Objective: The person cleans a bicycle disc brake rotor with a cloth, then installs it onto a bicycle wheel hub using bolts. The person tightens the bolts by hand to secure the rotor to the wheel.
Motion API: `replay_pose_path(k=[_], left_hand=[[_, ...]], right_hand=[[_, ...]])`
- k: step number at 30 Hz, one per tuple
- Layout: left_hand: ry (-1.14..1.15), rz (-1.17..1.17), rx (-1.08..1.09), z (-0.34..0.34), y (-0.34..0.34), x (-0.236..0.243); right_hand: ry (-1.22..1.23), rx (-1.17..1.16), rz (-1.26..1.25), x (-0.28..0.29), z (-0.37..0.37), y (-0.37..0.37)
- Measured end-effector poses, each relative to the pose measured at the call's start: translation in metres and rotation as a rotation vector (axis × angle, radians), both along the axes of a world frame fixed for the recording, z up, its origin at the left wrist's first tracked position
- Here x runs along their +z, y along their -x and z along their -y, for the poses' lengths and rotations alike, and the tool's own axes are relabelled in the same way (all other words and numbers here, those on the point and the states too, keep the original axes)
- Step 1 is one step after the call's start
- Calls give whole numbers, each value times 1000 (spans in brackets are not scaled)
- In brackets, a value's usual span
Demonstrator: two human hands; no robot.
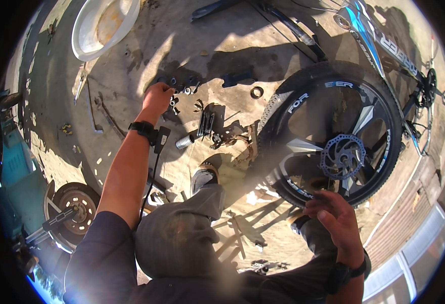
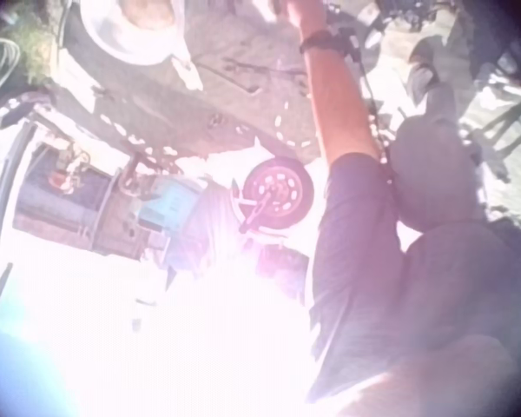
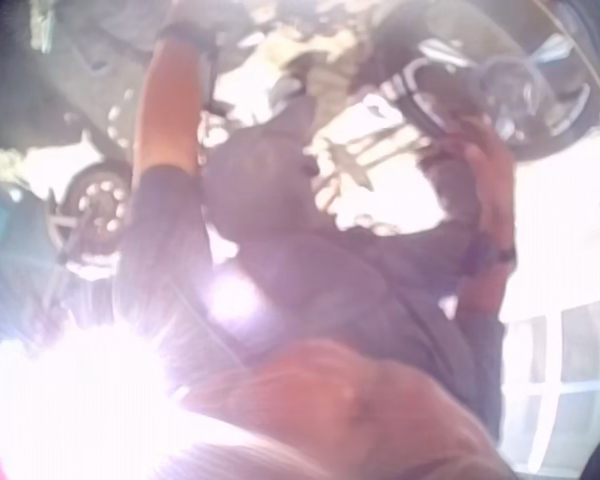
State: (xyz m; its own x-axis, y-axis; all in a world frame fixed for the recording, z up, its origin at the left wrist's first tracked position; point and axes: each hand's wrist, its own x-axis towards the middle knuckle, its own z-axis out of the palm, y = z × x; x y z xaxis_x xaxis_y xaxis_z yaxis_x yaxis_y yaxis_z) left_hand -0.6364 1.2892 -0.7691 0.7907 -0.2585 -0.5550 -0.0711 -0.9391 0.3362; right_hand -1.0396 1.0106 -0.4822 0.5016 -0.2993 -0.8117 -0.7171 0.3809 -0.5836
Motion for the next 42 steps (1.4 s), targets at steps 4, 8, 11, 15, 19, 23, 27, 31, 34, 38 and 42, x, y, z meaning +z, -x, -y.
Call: replay_pose_path(k=[4,8,11,15,19,23,27,31,34,38,42], left_hand=[[-64,53,-60,9,1,-1],[-73,90,-69,9,2,-6],[-41,65,-49,6,2,-7],[371,-318,399,-21,-3,-6],[1153,-708,834,-69,2,14],[1196,-682,850,-82,9,27],[635,-366,436,-74,4,6],[133,-37,5,-46,16,6],[-30,4,-55,-41,18,-6],[-110,57,-117,-36,21,-10],[-92,36,-97,-42,23,-13]], right_hand=[[3,-13,0,5,-1,-2],[-3,-13,-2,7,0,-3],[-4,-1,-4,8,-1,-5],[-3,9,5,8,-2,-5],[0,-9,1,3,-3,-3],[0,-4,-2,1,-5,-5],[-2,8,10,2,-6,-11],[10,5,6,4,-5,-10],[15,8,3,7,-4,-10],[22,-1,4,10,-5,-10],[25,9,-2,12,-4,-9]])
